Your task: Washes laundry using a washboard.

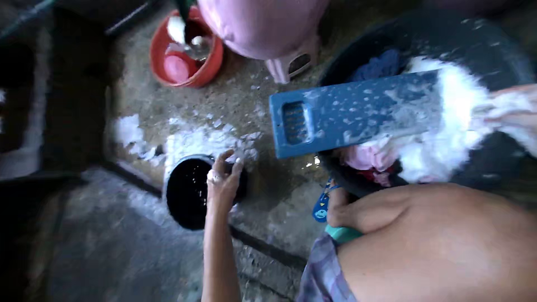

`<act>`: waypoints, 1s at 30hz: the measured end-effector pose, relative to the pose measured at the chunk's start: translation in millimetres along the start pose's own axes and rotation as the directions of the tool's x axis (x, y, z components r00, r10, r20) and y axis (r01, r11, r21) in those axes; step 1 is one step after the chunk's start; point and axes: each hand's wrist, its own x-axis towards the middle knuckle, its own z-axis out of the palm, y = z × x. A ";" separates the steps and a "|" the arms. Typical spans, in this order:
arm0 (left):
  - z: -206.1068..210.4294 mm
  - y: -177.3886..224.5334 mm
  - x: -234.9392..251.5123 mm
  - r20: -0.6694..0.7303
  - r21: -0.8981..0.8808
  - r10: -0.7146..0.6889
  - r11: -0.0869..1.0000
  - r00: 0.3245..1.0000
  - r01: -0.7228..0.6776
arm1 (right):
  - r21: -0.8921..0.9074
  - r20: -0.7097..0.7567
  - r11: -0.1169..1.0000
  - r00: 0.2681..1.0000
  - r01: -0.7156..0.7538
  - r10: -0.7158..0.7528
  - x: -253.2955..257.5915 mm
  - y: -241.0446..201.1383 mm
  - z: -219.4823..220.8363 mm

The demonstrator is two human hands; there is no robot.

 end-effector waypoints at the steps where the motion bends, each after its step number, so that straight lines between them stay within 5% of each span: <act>1: 29.7 29.9 -1.3 0.101 -0.137 0.097 0.987 0.990 -0.082 | -0.010 0.013 1.000 1.000 0.022 -0.022 -5.3 -14.3 7.1; 3: 93.4 93.5 -6.5 0.297 -0.364 0.301 0.913 0.906 -0.183 | -0.013 0.027 0.998 0.998 0.056 -0.056 -11.3 -32.5 18.9; 6: 183.0 175.3 -15.4 0.501 -0.551 0.521 0.808 0.691 -0.209 | 0.042 0.122 0.997 0.990 0.062 -0.067 -12.5 -50.1 29.0; 8: 221.0 210.5 -18.2 0.603 -0.596 0.584 0.783 0.543 -0.180 | 0.120 0.195 0.986 0.972 0.112 -0.134 2.8 -47.8 32.2; 11: 251.3 231.1 -14.4 0.652 -0.634 0.598 0.767 0.466 -0.098 | 0.222 0.272 0.964 0.940 0.149 -0.208 22.7 -37.2 29.7; 15: 282.0 224.9 0.3 0.616 -0.577 0.510 0.811 0.600 -0.097 | 0.190 0.119 0.982 0.992 0.020 -0.043 54.8 0.5 16.8; 18: 315.6 208.2 15.7 0.523 -0.233 0.429 0.903 0.737 -0.360 | -0.200 -0.149 0.977 0.988 -0.074 0.044 95.3 68.1 4.4; 21: 328.4 195.6 23.9 0.469 0.165 0.345 0.870 0.813 -0.464 | -0.541 -0.362 0.806 0.931 -0.238 0.032 113.8 137.6 -5.6; 25: 324.5 169.1 24.6 0.314 0.222 0.496 0.791 0.810 -0.571 | -0.636 -0.380 0.675 0.913 -0.374 0.148 114.0 181.7 7.2; 30: 327.2 144.8 37.9 0.177 0.218 0.656 0.701 0.734 -0.679 | -0.370 -0.536 0.731 0.775 -0.573 0.336 135.0 161.4 15.4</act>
